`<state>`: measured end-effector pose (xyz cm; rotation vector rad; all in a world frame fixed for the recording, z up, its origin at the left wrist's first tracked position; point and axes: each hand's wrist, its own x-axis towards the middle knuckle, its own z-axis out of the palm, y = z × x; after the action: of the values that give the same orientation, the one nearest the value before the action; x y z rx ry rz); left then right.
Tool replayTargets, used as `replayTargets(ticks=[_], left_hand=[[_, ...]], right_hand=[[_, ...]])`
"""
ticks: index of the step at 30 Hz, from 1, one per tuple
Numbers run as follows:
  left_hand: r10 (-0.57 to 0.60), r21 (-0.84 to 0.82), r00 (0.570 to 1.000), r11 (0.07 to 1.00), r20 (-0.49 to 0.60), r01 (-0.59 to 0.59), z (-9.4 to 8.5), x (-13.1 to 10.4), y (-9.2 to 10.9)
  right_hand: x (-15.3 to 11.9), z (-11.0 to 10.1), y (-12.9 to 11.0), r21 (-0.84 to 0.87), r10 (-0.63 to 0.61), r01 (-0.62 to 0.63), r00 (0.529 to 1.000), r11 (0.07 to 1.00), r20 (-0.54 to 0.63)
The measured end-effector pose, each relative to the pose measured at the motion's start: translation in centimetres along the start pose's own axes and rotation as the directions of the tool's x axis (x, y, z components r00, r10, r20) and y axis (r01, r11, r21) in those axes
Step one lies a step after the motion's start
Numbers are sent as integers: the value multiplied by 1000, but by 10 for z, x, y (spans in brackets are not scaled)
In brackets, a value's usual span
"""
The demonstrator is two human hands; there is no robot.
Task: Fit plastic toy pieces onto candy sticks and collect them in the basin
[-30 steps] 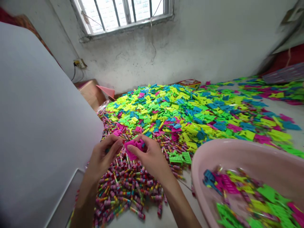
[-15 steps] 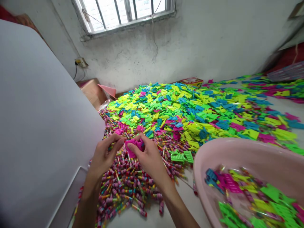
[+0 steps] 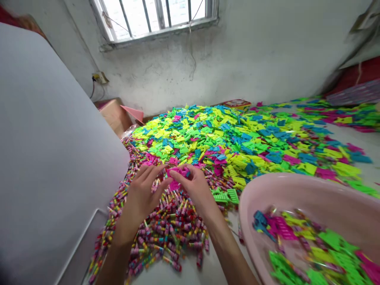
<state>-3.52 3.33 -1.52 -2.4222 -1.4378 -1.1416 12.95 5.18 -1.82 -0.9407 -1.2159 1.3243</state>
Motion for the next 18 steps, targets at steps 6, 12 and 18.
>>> replayTargets(ticks=[6,12,18], left_hand=[[20,136,1000,990,8,-21,2,-3,9],[32,94,999,995,11,-33,-4,-2,9],[35,88,998,995,47,-39,1,-4,4]], right_hand=[[-3,4,-2,9,-56,56,998,998,-31],[-3,8,2,27,-28,29,999,999,-15],[-1,9,5,47,-16,17,1000,999,-20]])
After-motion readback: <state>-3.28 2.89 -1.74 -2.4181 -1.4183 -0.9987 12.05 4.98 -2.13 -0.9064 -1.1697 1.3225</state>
